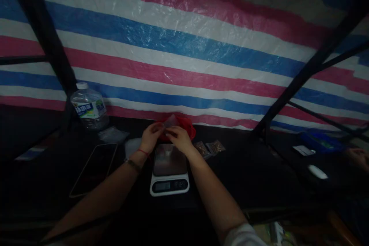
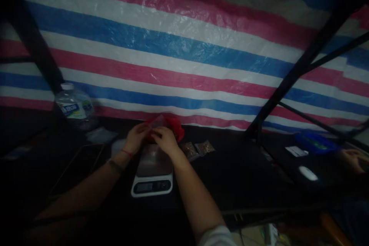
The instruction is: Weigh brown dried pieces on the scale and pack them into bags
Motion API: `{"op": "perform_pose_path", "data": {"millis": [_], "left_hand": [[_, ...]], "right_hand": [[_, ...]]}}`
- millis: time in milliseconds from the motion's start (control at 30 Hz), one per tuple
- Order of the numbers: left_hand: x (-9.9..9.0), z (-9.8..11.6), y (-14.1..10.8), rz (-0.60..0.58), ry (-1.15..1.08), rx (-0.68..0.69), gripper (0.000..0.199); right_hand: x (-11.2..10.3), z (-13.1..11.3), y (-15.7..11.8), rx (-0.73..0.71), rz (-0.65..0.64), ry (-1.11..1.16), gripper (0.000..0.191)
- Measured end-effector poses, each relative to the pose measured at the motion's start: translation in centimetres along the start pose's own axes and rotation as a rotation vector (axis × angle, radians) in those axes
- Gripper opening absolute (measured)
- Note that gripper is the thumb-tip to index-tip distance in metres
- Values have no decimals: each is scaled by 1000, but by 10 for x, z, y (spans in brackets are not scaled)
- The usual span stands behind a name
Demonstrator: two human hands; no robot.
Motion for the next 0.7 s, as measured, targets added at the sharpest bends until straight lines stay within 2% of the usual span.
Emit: {"op": "perform_pose_path", "data": {"millis": [133,300,567,700], "left_hand": [[1,2,-10,-91,44,16,43],[8,4,-17,-169,26,46,37],[7,10,-19,-149,29,172,28],[5,14,-22,-154,90,214,21]], "right_hand": [[8,13,-22,53,76,-57,27],[9,18,-24,79,141,-144,27],[4,17,-22,94,103,116,19],[1,15,-20,146,195,51,20]]}}
Point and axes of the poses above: each hand's wrist, its own y-axis towards the middle knuckle, its own x-axis out of the palm, z = x × y, the point moved 1 cm from there along y, towards the middle knuckle, and after that the axes turned 14 degrees about z, right-handed, at the moved point
